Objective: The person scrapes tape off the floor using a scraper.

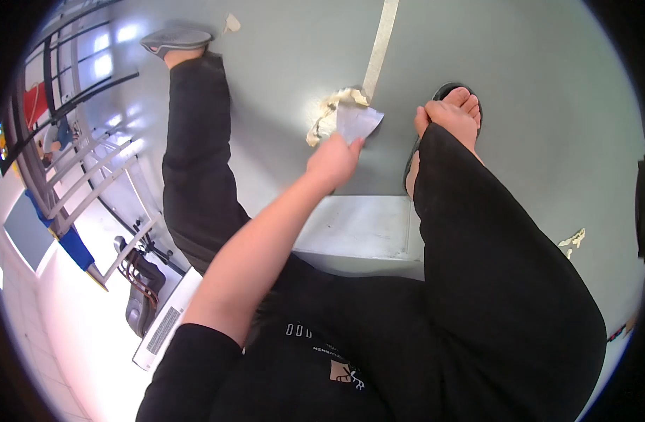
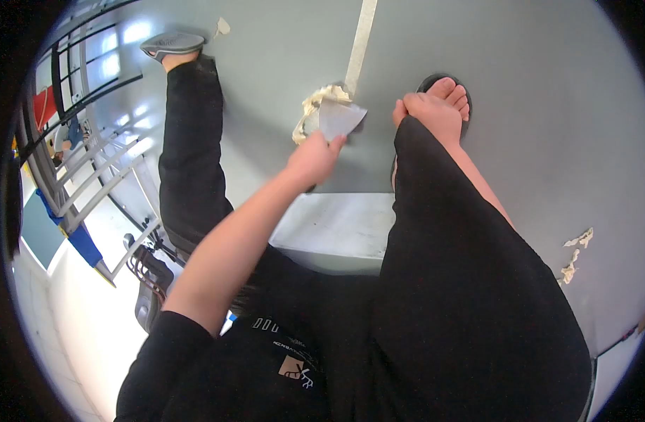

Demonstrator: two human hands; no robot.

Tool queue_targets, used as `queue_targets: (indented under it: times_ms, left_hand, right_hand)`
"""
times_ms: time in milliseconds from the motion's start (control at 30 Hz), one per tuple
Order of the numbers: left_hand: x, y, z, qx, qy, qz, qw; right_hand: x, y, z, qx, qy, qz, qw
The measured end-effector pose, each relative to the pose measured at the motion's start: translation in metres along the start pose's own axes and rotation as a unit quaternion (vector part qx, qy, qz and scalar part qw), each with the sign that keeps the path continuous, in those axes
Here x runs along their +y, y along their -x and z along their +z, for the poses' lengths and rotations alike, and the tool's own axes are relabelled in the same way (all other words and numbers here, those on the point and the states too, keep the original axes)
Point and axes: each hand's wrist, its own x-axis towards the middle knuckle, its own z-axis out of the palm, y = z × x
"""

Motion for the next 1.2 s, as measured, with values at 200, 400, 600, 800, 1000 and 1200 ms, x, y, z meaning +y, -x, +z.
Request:
queue_targets:
  times_ms: [200, 400, 600, 800, 1000, 1200]
  left_hand:
    - [-0.048, 0.015, 0.059, 0.0, -0.083, 0.001, 0.997]
    - [0.028, 0.003, -0.016, -0.041, 0.06, -0.015, 0.997]
    - [-0.04, 0.003, 0.046, 0.022, -0.029, 0.012, 0.999]
    - [0.007, -0.003, 0.006, 0.028, -0.026, 0.034, 0.999]
    - [-0.019, -0.005, 0.022, 0.034, 0.003, 0.029, 0.999]
    - [-0.03, 0.002, 0.038, 0.056, -0.056, 0.046, 0.996]
  right_hand:
    - [0.004, 0.001, -0.001, 0.001, 0.006, -0.018, 1.0]
    - [0.003, 0.001, -0.003, -0.034, 0.04, -0.014, 0.999]
    - [0.003, 0.0, 0.001, -0.048, 0.033, 0.017, 0.998]
    - [0.001, -0.001, -0.002, -0.062, 0.066, 0.0, 0.996]
    - [0.0, -0.003, -0.003, -0.054, 0.016, 0.015, 0.998]
    - [0.004, -0.001, -0.003, -0.043, 0.007, -0.007, 0.999]
